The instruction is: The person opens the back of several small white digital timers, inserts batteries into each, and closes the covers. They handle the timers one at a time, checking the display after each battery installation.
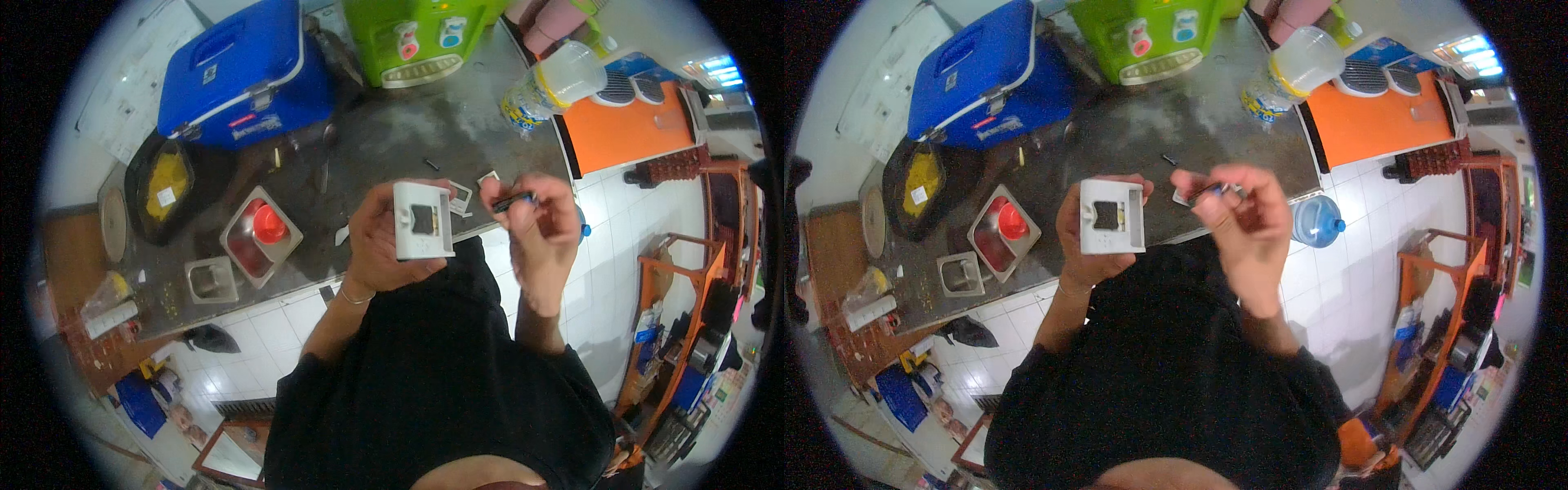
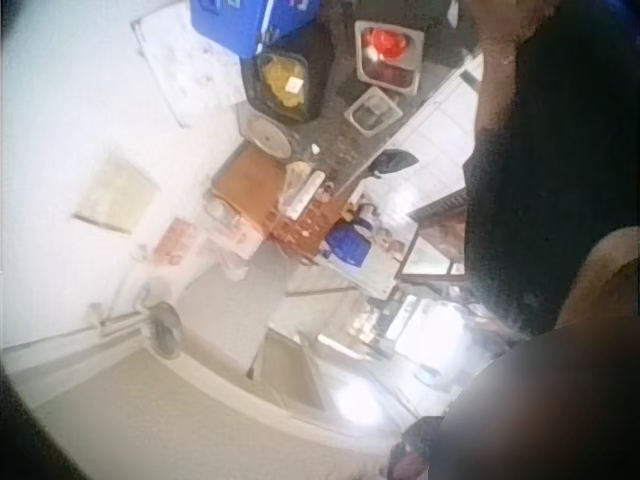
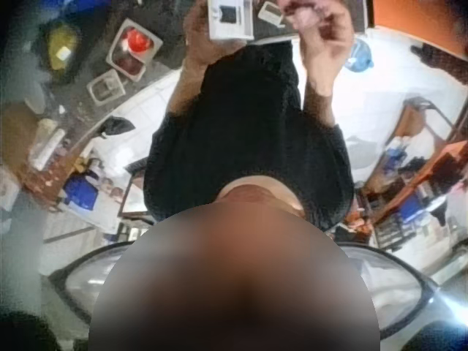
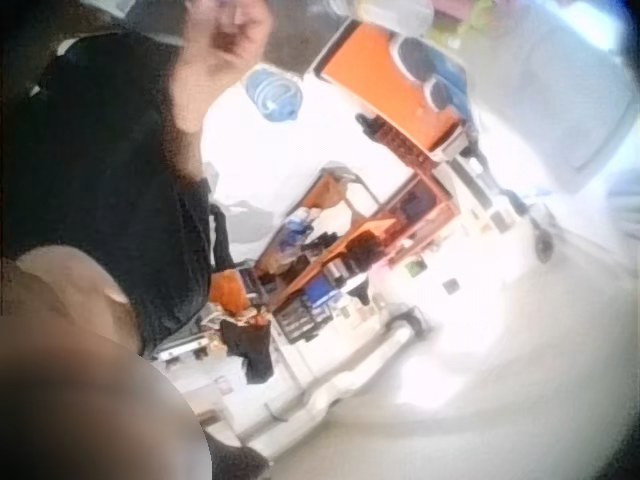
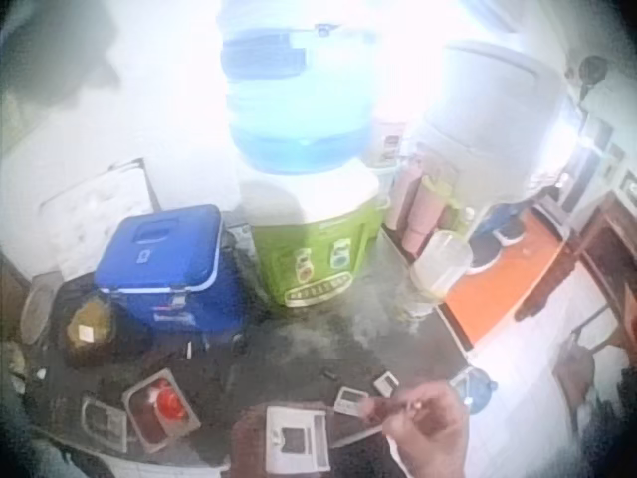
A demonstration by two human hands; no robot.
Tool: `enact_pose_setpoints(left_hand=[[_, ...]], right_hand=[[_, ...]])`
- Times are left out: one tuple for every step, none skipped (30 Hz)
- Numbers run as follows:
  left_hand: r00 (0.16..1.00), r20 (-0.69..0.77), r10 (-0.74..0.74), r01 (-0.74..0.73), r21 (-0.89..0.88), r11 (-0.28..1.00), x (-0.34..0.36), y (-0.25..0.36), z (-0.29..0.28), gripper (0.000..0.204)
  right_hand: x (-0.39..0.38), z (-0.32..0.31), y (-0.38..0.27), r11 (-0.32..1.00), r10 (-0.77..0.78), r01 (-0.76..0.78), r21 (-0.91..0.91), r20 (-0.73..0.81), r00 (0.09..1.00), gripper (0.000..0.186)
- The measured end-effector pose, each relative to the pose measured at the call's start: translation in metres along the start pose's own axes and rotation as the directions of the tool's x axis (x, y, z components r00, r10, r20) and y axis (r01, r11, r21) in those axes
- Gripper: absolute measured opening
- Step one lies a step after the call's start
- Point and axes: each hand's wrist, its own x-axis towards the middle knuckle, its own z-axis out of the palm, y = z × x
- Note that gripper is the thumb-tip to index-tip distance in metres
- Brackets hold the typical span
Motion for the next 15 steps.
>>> enact_pose_setpoints(left_hand=[[0.999, 0.015, 0.038, -0.039, 0.051, 0.998, 0.001, 0.001, 0.004, 0.083], [0.997, 0.029, 0.065, -0.068, 0.109, 0.992, 0.002, 0.003, 0.007, 0.081], [0.993, 0.056, 0.104, -0.112, 0.166, 0.980, 0.003, 0.004, 0.009, 0.079], [0.980, 0.116, 0.162, -0.179, 0.160, 0.971, 0.005, 0.006, 0.010, 0.076], [0.973, 0.131, 0.192, -0.214, 0.183, 0.960, 0.006, 0.007, 0.010, 0.076], [0.962, 0.146, 0.231, -0.257, 0.193, 0.947, 0.007, 0.008, 0.010, 0.077], [0.951, 0.154, 0.268, -0.296, 0.201, 0.934, 0.008, 0.009, 0.011, 0.078], [0.944, 0.157, 0.290, -0.319, 0.210, 0.924, 0.008, 0.009, 0.011, 0.078], [0.938, 0.155, 0.309, -0.337, 0.217, 0.916, 0.008, 0.009, 0.012, 0.078], [0.932, 0.152, 0.328, -0.356, 0.224, 0.907, 0.008, 0.009, 0.013, 0.078], [0.926, 0.150, 0.347, -0.374, 0.232, 0.898, 0.008, 0.009, 0.015, 0.079], [0.923, 0.144, 0.357, -0.383, 0.259, 0.887, 0.008, 0.009, 0.016, 0.079], [0.920, 0.138, 0.366, -0.391, 0.286, 0.875, 0.008, 0.008, 0.017, 0.079], [0.917, 0.132, 0.376, -0.398, 0.312, 0.863, 0.008, 0.008, 0.017, 0.080], [0.909, 0.134, 0.395, -0.417, 0.277, 0.866, 0.008, 0.007, 0.018, 0.078]], right_hand=[[-0.004, 0.006, -0.001, 0.991, -0.137, 0.136, 0.017, 0.039, 0.990, 0.026], [-0.009, 0.010, -0.003, 0.979, -0.188, 0.191, -0.065, 0.058, 0.981, 0.030], [-0.011, 0.013, -0.001, 0.961, -0.254, 0.261, -0.088, 0.084, 0.964, 0.028], [-0.014, 0.015, -0.001, 0.953, -0.261, 0.270, -0.137, 0.081, 0.962, 0.027], [-0.016, 0.015, 0.000, 0.939, -0.286, 0.298, -0.170, 0.092, 0.954, 0.026], [-0.018, 0.014, 0.000, 0.918, -0.299, 0.314, -0.240, 0.098, 0.949, 0.025], [-0.020, 0.012, -0.001, 0.891, -0.324, 0.345, -0.295, 0.118, 0.939, 0.025], [-0.021, 0.010, -0.002, 0.863, -0.346, 0.368, -0.347, 0.127, 0.930, 0.024], [-0.024, 0.009, -0.004, 0.858, -0.338, 0.365, -0.361, 0.137, 0.931, 0.024], [-0.026, 0.008, -0.005, 0.856, -0.330, 0.356, -0.374, 0.134, 0.935, 0.025], [-0.028, 0.007, -0.007, 0.849, -0.324, 0.354, -0.393, 0.143, 0.935, 0.025], [-0.030, 0.007, -0.008, 0.848, -0.319, 0.354, -0.394, 0.154, 0.935, 0.025], [-0.032, 0.007, -0.010, 0.842, -0.315, 0.360, -0.402, 0.176, 0.933, 0.025], [-0.033, 0.008, -0.011, 0.835, -0.330, 0.379, -0.398, 0.189, 0.925, 0.025], [-0.033, 0.009, -0.013, 0.846, -0.311, 0.368, -0.386, 0.204, 0.928, 0.024]])
